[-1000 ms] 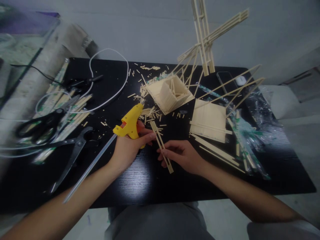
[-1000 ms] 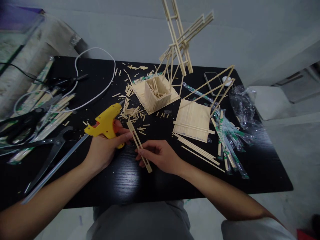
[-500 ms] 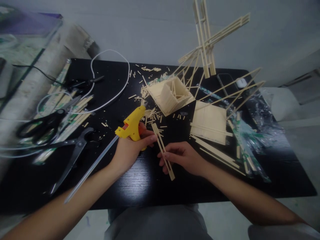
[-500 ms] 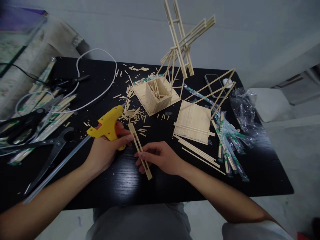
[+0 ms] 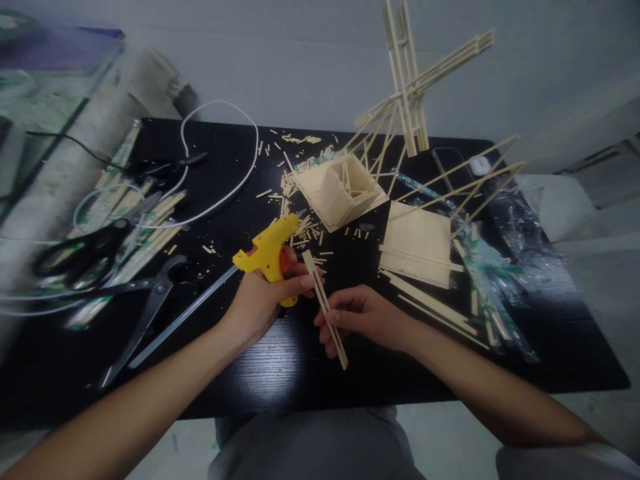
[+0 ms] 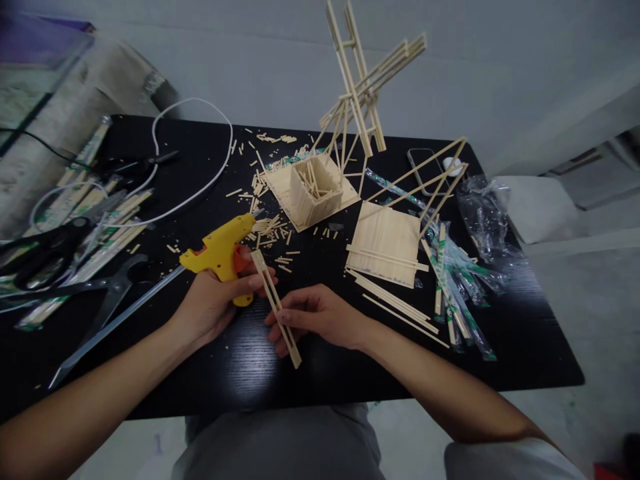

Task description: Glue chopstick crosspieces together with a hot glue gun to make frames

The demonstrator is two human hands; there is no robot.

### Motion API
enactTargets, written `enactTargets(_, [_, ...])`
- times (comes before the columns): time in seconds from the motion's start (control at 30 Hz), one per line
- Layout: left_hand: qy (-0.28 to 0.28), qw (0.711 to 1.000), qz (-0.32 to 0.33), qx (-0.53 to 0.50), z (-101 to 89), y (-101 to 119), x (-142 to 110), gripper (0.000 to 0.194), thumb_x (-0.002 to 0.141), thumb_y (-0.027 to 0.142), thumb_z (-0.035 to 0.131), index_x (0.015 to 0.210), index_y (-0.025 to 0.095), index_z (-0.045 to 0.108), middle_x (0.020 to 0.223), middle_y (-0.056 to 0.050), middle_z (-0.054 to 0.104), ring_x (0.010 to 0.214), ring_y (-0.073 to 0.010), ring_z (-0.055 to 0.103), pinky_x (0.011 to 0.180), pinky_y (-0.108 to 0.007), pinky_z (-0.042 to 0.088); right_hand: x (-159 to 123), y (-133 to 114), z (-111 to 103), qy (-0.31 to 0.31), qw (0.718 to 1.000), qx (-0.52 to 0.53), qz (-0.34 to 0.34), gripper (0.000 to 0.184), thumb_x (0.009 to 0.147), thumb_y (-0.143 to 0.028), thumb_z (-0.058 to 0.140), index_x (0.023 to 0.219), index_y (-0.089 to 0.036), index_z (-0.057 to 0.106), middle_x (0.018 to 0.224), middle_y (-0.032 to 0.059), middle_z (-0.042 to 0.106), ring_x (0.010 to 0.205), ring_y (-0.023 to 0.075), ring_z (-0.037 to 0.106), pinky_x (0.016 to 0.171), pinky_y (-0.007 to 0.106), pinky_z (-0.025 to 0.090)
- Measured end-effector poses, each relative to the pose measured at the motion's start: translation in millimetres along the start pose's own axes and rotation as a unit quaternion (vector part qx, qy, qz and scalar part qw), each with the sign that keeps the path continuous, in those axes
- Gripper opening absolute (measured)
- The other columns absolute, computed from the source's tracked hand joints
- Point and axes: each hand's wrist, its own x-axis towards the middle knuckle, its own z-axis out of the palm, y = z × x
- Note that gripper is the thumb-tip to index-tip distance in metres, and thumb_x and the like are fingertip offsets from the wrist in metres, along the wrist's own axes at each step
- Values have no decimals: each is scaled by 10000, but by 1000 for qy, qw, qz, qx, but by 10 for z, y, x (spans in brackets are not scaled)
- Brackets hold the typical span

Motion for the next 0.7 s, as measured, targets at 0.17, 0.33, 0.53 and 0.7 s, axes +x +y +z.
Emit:
enactTargets(0.17, [7,1000,18,10,-19,-9,11,549,593,218,1007,975,178,616,819,-25,809,715,-202,779,676,-296,631,20,3,15,21,999,5,-36,382,855,-419,931,1050,-140,759,884,37,809,741,151,797,725,295,668])
enactTargets(0.33, [27,999,31,15,-4,1,10,565,573,213,1008,968,182,605,781,-20,801,758,-211,791,696,-278,618,35,29,5,44,997,-7,-58,349,837,-391,946,999,-144,760,856,27,802,720,143,785,718,287,660])
enactTargets(0.53, [34,998,48,29,-34,-21,31,564,592,218,1008,984,181,604,821,-30,813,713,-169,758,692,-261,607,21,78,13,70,993,-43,-81,331,846,-398,932,1011,-160,773,849,25,799,711,140,770,709,286,650])
enactTargets(0.7, [42,997,54,44,-77,-60,37,575,610,224,1013,1013,188,605,853,-30,819,719,-153,752,714,-249,608,10,109,38,104,982,-114,-110,301,855,-379,920,1023,-165,792,816,17,792,706,129,754,704,255,635])
